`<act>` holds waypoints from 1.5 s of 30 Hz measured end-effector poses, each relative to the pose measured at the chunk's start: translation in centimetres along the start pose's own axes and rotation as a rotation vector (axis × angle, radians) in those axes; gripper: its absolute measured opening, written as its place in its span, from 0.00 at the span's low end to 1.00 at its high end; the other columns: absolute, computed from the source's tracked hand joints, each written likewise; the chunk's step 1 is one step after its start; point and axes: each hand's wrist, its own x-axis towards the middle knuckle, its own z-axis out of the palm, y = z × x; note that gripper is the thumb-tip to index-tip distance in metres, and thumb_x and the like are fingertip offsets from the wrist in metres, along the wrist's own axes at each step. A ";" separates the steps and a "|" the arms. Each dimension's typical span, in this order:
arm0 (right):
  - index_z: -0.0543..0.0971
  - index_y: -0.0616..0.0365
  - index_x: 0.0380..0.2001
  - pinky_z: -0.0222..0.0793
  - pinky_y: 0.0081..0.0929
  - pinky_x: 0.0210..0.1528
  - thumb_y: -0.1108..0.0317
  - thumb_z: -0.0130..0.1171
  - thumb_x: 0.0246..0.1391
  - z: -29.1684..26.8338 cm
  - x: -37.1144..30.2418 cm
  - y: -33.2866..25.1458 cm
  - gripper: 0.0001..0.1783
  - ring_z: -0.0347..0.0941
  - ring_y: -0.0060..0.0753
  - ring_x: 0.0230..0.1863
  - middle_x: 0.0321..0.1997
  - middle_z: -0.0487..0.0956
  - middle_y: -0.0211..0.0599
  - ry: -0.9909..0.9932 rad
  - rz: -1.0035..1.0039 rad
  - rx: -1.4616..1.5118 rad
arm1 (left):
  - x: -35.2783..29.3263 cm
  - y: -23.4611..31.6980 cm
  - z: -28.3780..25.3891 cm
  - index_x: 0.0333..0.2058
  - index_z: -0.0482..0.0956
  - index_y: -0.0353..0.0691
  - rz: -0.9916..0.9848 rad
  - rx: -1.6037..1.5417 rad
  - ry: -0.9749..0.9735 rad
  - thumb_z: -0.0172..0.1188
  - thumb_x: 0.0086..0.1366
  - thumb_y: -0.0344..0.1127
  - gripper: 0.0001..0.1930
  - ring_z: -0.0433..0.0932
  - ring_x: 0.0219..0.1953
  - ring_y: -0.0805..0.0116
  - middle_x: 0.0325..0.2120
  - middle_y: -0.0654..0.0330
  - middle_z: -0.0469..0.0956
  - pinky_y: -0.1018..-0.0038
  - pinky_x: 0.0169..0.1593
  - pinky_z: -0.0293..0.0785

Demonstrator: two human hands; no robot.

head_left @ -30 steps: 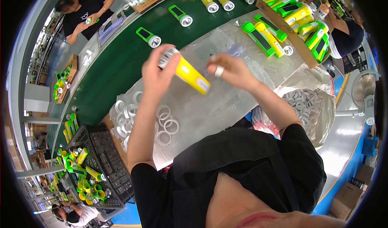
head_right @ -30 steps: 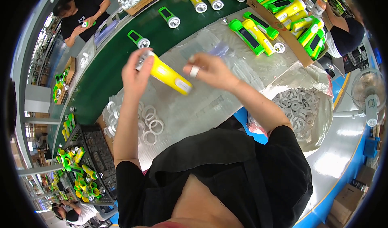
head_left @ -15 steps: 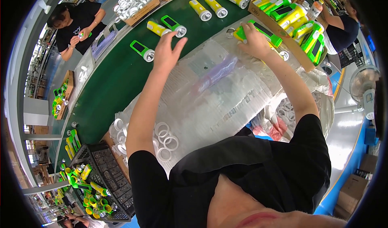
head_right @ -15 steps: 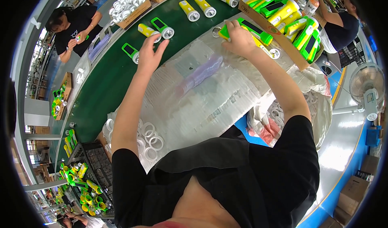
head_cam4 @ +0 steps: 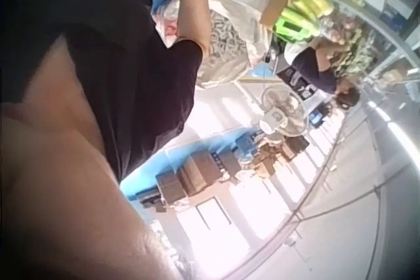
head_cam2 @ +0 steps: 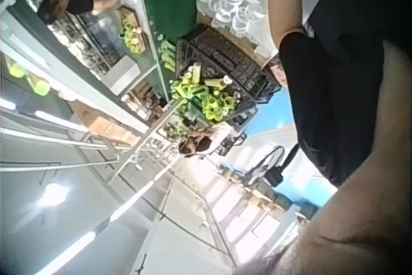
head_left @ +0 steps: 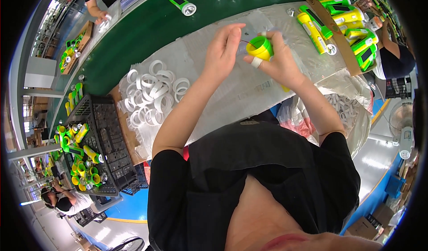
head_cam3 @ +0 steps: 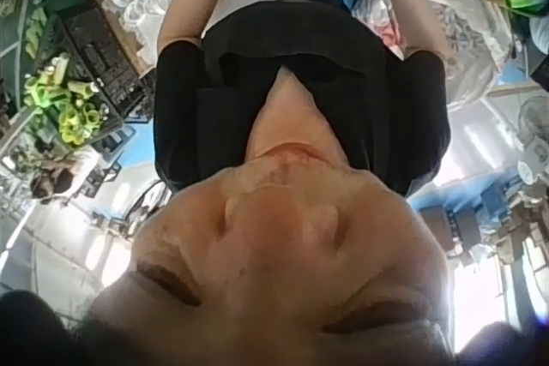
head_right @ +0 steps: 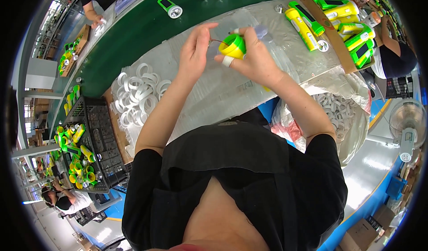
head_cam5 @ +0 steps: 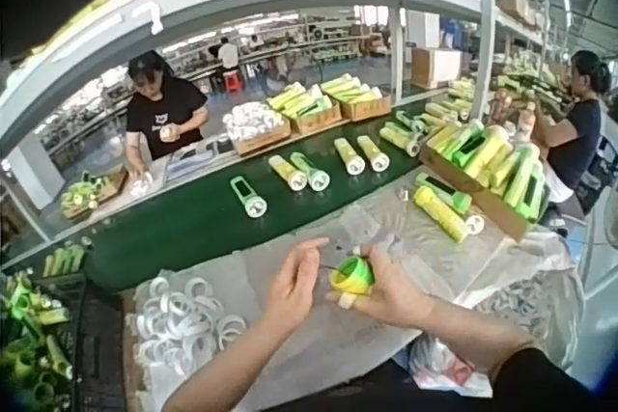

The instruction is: Assembling components of hand-held flashlights on an assembly line.

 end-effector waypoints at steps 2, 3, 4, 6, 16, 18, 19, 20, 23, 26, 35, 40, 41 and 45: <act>0.62 0.67 0.52 0.75 0.31 0.40 0.51 0.67 0.51 1.6 -1.4 -0.9 0.38 0.79 0.36 0.37 0.38 0.77 0.43 -0.206 0.170 0.380 | -1.6 1.1 -1.6 0.41 0.79 0.39 0.090 0.116 -0.084 0.48 0.70 0.43 0.15 0.74 0.38 0.66 0.36 0.58 0.76 0.73 0.40 0.69; 0.63 0.66 0.52 0.75 0.30 0.39 0.51 0.66 0.53 2.5 -1.9 -1.9 0.36 0.78 0.32 0.37 0.38 0.77 0.40 -0.334 0.334 0.682 | -2.4 2.1 -2.5 0.40 0.79 0.40 0.194 0.229 -0.169 0.48 0.70 0.40 0.13 0.74 0.39 0.62 0.37 0.57 0.76 0.71 0.42 0.69; 0.63 0.65 0.52 0.74 0.28 0.39 0.50 0.60 0.58 3.3 -2.7 -2.4 0.32 0.77 0.27 0.37 0.39 0.75 0.36 -0.381 0.344 0.809 | -3.3 2.4 -3.0 0.38 0.79 0.40 0.240 0.287 -0.197 0.45 0.70 0.38 0.13 0.73 0.42 0.57 0.38 0.55 0.76 0.67 0.48 0.68; 0.64 0.62 0.53 0.73 0.27 0.39 0.51 0.55 0.61 4.3 -3.5 -3.0 0.28 0.76 0.27 0.37 0.40 0.74 0.37 -0.483 0.350 0.956 | -4.7 1.8 -3.6 0.40 0.79 0.40 0.359 0.278 -0.229 0.36 0.73 0.44 0.21 0.72 0.43 0.62 0.41 0.56 0.76 0.70 0.47 0.67; 0.62 0.56 0.55 0.70 0.28 0.37 0.54 0.48 0.65 4.8 -4.6 -2.9 0.22 0.74 0.30 0.35 0.40 0.73 0.38 -0.341 0.522 1.172 | -5.2 0.3 -2.0 0.48 0.77 0.38 0.337 0.210 -0.319 0.32 0.73 0.52 0.28 0.72 0.50 0.56 0.48 0.54 0.75 0.66 0.54 0.64; 0.62 0.55 0.57 0.70 0.28 0.37 0.55 0.47 0.65 4.3 -4.4 -2.0 0.23 0.74 0.30 0.35 0.40 0.74 0.40 -0.280 0.574 1.206 | -4.6 -0.1 -1.8 0.53 0.74 0.36 0.085 -0.009 -0.310 0.36 0.72 0.57 0.30 0.72 0.51 0.57 0.52 0.50 0.71 0.69 0.51 0.68; 0.62 0.55 0.56 0.70 0.28 0.37 0.55 0.48 0.65 4.1 -4.4 -1.6 0.22 0.75 0.30 0.34 0.39 0.75 0.40 -0.245 0.565 1.188 | -3.9 -1.4 -2.1 0.53 0.73 0.36 0.083 0.118 -0.226 0.43 0.70 0.55 0.28 0.72 0.51 0.55 0.52 0.49 0.71 0.68 0.52 0.69; 0.63 0.55 0.56 0.70 0.28 0.37 0.56 0.48 0.65 4.0 -4.4 -1.3 0.22 0.75 0.30 0.33 0.39 0.75 0.41 -0.210 0.555 1.171 | -3.2 -3.5 -2.3 0.54 0.73 0.36 0.080 0.244 -0.141 0.50 0.68 0.54 0.27 0.72 0.51 0.54 0.52 0.49 0.71 0.66 0.52 0.69; 0.64 0.57 0.56 0.70 0.27 0.36 0.55 0.47 0.65 3.7 -4.6 -0.7 0.22 0.74 0.29 0.31 0.38 0.76 0.42 -0.188 0.549 1.124 | -2.7 -6.1 -2.4 0.53 0.72 0.35 0.043 0.770 -0.149 0.63 0.59 0.49 0.29 0.71 0.52 0.51 0.50 0.48 0.73 0.63 0.53 0.69; 0.64 0.58 0.57 0.69 0.27 0.35 0.54 0.45 0.65 3.7 -4.7 -0.8 0.24 0.74 0.30 0.32 0.39 0.75 0.44 -0.200 0.537 1.086 | -2.1 -7.6 -3.0 0.52 0.73 0.36 -0.020 0.844 -0.257 0.66 0.56 0.48 0.30 0.71 0.51 0.51 0.46 0.49 0.74 0.63 0.51 0.69; 0.64 0.60 0.55 0.70 0.26 0.35 0.55 0.50 0.64 3.7 -4.5 -1.9 0.24 0.74 0.28 0.31 0.38 0.76 0.41 -0.281 0.476 1.022 | -4.5 1.1 -4.8 0.56 0.73 0.42 0.245 0.324 -0.329 0.53 0.68 0.40 0.19 0.70 0.45 0.61 0.42 0.56 0.69 0.68 0.47 0.70; 0.65 0.61 0.54 0.71 0.24 0.34 0.59 0.52 0.63 4.8 -4.4 -2.8 0.22 0.75 0.26 0.31 0.37 0.75 0.36 -0.378 0.388 0.983 | -7.4 2.0 -5.3 0.55 0.73 0.34 0.280 0.366 -0.348 0.41 0.71 0.41 0.22 0.68 0.53 0.54 0.52 0.51 0.69 0.65 0.57 0.63; 0.65 0.61 0.54 0.71 0.23 0.34 0.59 0.52 0.63 5.0 -4.4 -2.9 0.22 0.75 0.25 0.31 0.37 0.75 0.36 -0.401 0.369 0.978 | -7.7 2.1 -5.4 0.55 0.73 0.34 0.275 0.368 -0.346 0.41 0.71 0.41 0.22 0.68 0.53 0.54 0.52 0.51 0.69 0.65 0.57 0.63; 0.64 0.60 0.55 0.71 0.24 0.35 0.59 0.52 0.63 6.5 -4.2 -2.8 0.22 0.75 0.26 0.32 0.38 0.74 0.35 -0.514 0.312 1.014 | -9.1 1.6 -5.3 0.50 0.76 0.32 0.264 0.302 -0.226 0.39 0.70 0.38 0.21 0.68 0.53 0.53 0.50 0.51 0.71 0.64 0.57 0.63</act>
